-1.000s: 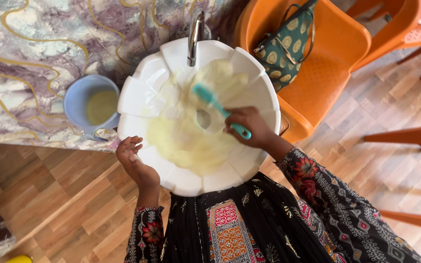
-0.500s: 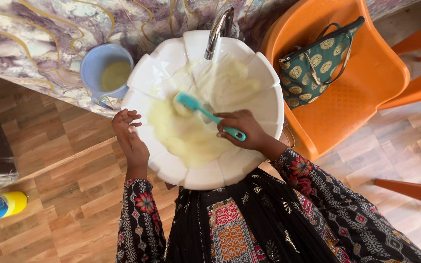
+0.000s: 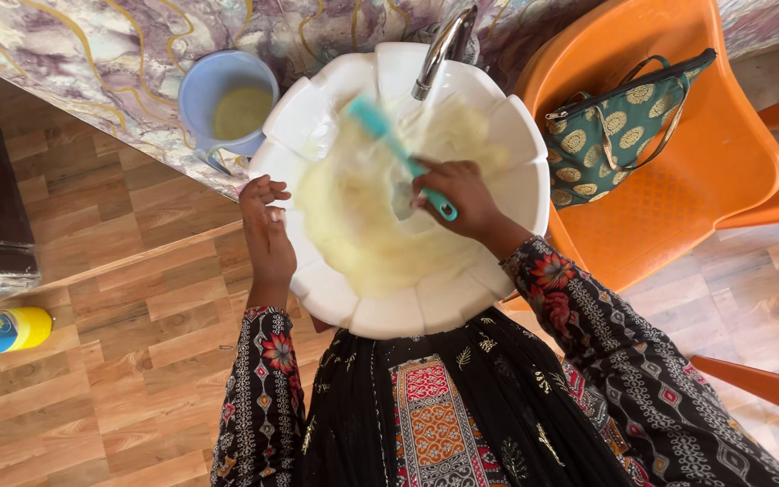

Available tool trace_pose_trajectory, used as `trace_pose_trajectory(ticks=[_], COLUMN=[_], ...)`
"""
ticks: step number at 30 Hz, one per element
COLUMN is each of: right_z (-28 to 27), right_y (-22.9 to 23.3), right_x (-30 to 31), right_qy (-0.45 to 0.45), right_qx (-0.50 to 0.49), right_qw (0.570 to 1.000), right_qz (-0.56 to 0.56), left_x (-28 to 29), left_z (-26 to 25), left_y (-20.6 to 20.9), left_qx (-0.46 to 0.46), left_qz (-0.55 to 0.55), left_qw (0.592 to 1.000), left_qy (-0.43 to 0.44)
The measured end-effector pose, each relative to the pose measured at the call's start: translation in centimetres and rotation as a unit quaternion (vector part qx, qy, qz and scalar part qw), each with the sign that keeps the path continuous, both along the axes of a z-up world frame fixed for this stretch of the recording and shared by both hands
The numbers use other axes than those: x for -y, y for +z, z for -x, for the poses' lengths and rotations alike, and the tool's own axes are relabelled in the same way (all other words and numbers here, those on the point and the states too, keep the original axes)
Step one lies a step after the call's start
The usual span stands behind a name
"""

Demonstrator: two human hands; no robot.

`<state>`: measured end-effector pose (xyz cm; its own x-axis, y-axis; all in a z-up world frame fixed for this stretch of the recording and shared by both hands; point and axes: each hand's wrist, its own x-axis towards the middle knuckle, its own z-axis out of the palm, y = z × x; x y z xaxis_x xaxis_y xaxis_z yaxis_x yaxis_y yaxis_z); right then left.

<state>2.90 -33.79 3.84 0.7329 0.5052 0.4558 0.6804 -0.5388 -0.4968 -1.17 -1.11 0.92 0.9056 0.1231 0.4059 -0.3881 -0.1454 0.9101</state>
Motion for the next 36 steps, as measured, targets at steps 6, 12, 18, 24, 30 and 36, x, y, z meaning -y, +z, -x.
trace_pose_trajectory(ticks=[6, 12, 18, 24, 30, 36], right_z=[0.8, 1.9, 4.4, 6.2, 5.4, 6.7], right_y=[-1.1, 0.3, -0.1, 0.8, -1.2, -0.2], right_x=[-0.5, 0.6, 0.8, -0.4, 1.0, 0.9], right_qy=[0.194, -0.043, 0.104, -0.121, 0.028, 0.064], right_qx=[-0.161, -0.013, -0.270, -0.015, -0.171, -0.134], right_qw=[0.963, 0.999, 0.947, 0.992, 0.981, 0.988], right_qz=[-0.092, 0.020, -0.143, 0.040, -0.085, -0.028], left_x=[0.1, 0.1, 0.1, 0.3, 0.4, 0.3], left_z=[0.2, 0.2, -0.2, 0.2, 0.4, 0.1], left_y=[0.8, 1.5, 1.0, 1.4, 1.0, -0.3], left_qx=[-0.020, -0.041, -0.038, -0.030, 0.005, 0.033], left_qz=[-0.034, -0.106, -0.091, -0.094, -0.061, 0.032], left_qw=[0.999, 0.993, 0.995, 0.995, 0.998, 0.999], left_qy=[-0.013, -0.009, -0.027, -0.009, 0.002, 0.001])
